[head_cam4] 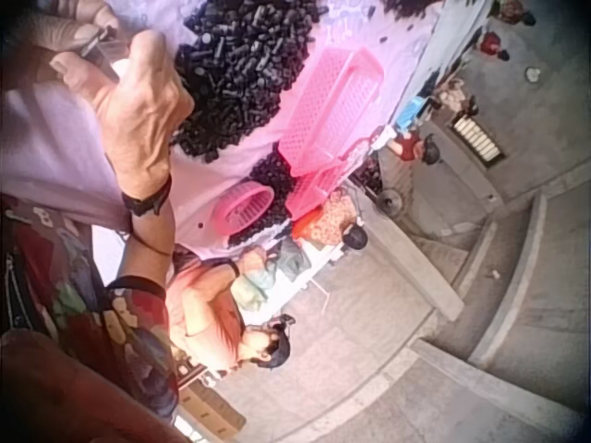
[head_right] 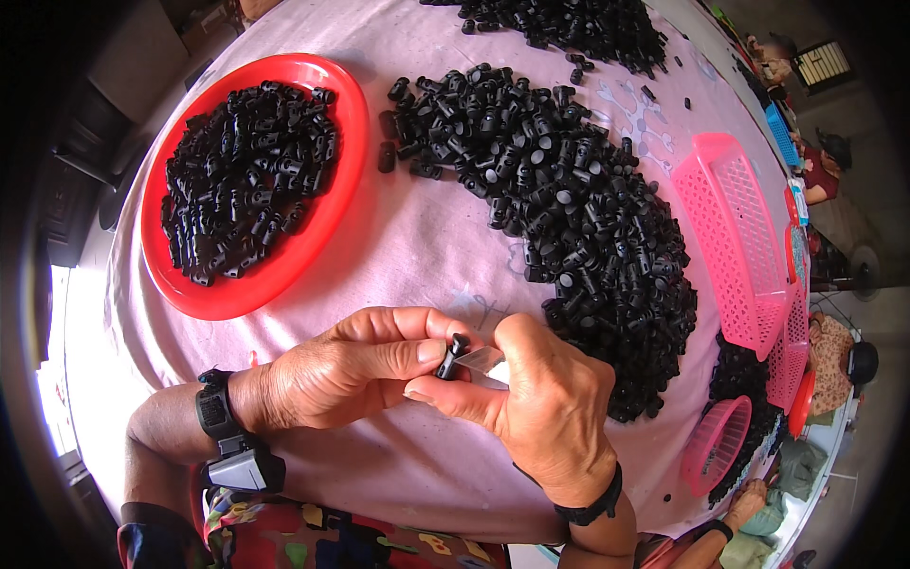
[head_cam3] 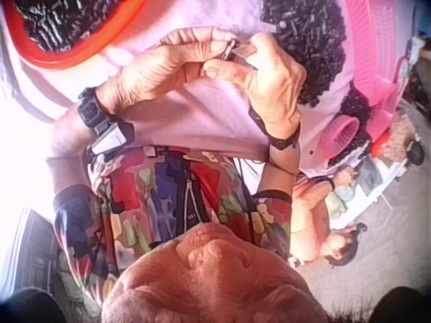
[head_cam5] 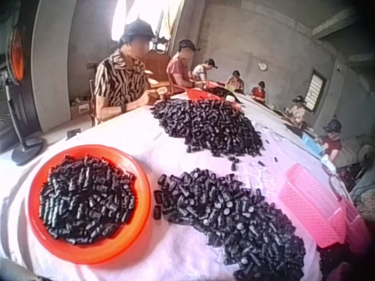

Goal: Assembling small black plastic cord locks or shoe components by hand at a production table.

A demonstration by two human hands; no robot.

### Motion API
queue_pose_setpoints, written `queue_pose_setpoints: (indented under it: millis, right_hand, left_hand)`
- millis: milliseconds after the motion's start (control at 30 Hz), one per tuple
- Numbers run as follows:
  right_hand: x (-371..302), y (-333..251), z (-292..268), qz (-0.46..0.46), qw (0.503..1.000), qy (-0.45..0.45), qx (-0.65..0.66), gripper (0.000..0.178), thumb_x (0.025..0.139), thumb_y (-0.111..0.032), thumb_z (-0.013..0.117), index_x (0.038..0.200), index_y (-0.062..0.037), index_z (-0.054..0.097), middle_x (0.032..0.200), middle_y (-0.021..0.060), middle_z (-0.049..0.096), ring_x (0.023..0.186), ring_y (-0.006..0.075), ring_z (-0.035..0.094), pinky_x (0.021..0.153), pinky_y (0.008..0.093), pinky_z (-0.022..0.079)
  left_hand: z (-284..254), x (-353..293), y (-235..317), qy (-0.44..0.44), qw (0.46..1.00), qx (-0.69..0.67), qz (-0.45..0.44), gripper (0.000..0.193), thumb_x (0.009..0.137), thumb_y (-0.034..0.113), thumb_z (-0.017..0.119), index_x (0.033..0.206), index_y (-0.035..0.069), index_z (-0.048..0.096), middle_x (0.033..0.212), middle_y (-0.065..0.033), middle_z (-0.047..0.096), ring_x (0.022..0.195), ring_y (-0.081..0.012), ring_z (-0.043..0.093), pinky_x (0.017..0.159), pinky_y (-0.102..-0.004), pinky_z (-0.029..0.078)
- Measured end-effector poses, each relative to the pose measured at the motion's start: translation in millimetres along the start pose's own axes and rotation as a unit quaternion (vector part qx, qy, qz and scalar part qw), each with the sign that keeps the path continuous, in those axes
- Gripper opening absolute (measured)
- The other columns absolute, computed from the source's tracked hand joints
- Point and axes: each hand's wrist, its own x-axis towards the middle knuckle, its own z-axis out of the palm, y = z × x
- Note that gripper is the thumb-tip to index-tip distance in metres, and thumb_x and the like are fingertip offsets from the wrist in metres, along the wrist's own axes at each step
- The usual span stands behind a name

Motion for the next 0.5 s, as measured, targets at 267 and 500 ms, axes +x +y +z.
queue_pose_setpoints:
  millis: [267, 500]
  right_hand:
    - [0.4, -0.8, -1.2, -0.012, 1.000, -0.007, -0.021, 0.057, 0.061, -0.052, 0.083, 0.071, -0.0043, 0.052, 0.059, 0.0077, 0.058, 0.051, 0.0229, 0.060, 0.047, 0.0329, 0.047]
    - [1.6, -2.3, -2.1, -0.024, 0.999, -0.005, -0.047, 0.057, 0.062, -0.052, 0.082, 0.069, -0.0048, 0.051, 0.059, 0.0077, 0.058, 0.051, 0.0248, 0.060, 0.047, 0.0336, 0.047]
  left_hand:
    - [0.1, 1.0, -0.7, 0.008, 1.000, 0.003, 0.002, 0.030, 0.097, 0.019, 0.055, 0.123, 0.004, 0.058, 0.113, -0.0031, 0.062, 0.103, -0.0101, 0.057, 0.095, -0.0280, 0.044]
    - [-0.3, 1.3, -0.9, 0.007, 1.000, 0.004, 0.006, 0.028, 0.097, 0.019, 0.056, 0.122, 0.005, 0.059, 0.112, -0.0009, 0.063, 0.096, -0.0063, 0.057, 0.091, -0.0258, 0.045]
